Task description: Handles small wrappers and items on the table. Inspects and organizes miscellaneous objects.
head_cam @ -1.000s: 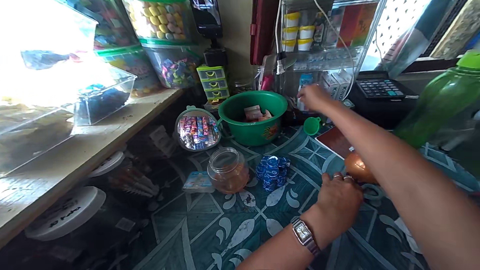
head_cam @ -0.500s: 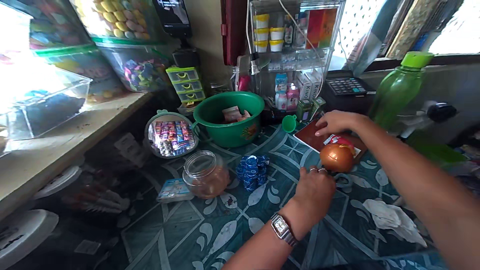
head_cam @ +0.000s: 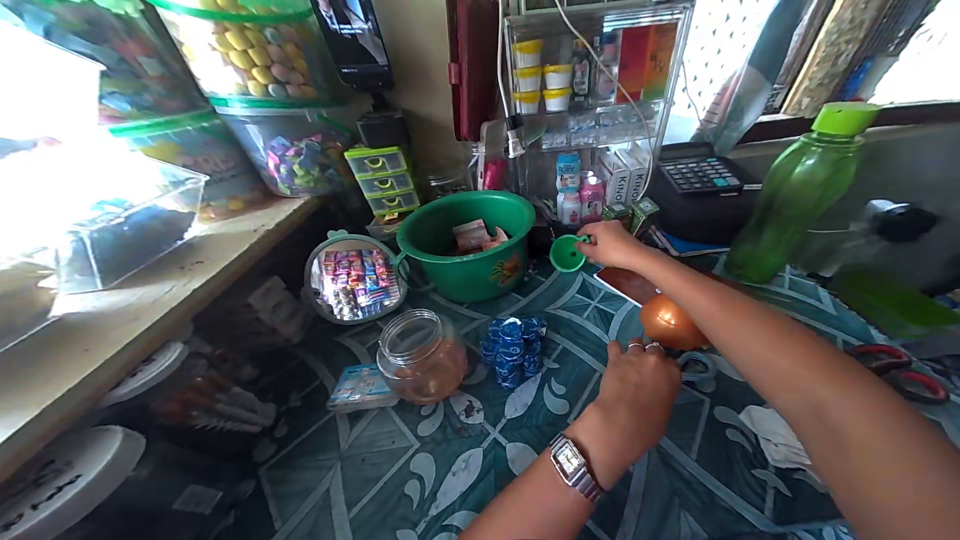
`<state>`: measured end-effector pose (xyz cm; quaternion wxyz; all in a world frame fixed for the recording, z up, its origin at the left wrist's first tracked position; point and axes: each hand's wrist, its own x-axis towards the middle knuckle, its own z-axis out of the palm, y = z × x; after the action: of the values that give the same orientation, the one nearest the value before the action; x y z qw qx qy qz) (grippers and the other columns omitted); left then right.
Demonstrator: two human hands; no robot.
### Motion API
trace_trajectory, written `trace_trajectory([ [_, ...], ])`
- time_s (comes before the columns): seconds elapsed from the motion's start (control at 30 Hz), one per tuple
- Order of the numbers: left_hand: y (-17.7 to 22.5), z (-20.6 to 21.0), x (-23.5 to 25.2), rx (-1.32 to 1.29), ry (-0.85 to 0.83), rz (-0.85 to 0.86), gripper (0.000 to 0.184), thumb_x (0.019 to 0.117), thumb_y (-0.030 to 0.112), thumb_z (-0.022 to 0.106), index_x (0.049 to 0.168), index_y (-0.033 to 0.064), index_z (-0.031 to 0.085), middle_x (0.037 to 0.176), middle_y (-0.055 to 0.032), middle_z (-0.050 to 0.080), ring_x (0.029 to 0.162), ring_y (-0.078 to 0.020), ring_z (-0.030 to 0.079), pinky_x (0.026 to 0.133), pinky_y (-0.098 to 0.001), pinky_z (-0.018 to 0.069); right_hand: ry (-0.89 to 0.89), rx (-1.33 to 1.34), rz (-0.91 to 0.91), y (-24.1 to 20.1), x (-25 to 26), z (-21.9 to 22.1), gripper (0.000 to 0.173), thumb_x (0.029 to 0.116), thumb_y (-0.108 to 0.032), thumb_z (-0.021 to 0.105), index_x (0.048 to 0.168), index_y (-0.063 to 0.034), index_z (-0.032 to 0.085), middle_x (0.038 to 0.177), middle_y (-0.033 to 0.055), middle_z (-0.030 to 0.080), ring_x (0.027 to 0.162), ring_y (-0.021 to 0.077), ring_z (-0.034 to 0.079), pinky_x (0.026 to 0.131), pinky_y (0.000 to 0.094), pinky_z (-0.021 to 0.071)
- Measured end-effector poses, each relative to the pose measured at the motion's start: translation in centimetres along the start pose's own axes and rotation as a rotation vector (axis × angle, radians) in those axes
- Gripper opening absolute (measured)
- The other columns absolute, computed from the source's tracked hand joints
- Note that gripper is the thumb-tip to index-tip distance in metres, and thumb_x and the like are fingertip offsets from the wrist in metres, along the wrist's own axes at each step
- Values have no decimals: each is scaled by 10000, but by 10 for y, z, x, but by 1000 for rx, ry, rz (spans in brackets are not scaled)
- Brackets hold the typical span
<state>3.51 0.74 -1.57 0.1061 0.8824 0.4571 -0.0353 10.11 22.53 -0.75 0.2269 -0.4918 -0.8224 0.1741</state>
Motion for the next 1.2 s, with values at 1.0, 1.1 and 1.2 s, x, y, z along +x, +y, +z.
trace_trajectory([
  [1.0,-1,-2,1,1,-35,-5,321,1024,64,497,1317,-9,604,1372,-226,569,1349,-404,485,1053,-591,401,-264,138,586,88,-104,-94,426,981,-227,698,1262,77,596,1152,264,644,1032,323,633,946,488,494],
  [1.1,-1,-1,0,-3,-21,0,316,1024,59,498,1310,-9,614,1369,-233,572,1347,-409,488,1049,-598,403,-189,163,575,89,-106,-90,455,928,-163,760,1265,88,586,1139,276,648,1008,336,649,926,495,515],
  [1.2,-2,-3,-2,-11,-29,-3,316,1017,57,505,1307,-6,615,1367,-233,573,1347,-408,486,1051,-602,397,-148,83,530,89,-108,-89,544,908,-300,787,1233,91,592,1153,285,636,1054,372,629,956,544,487],
])
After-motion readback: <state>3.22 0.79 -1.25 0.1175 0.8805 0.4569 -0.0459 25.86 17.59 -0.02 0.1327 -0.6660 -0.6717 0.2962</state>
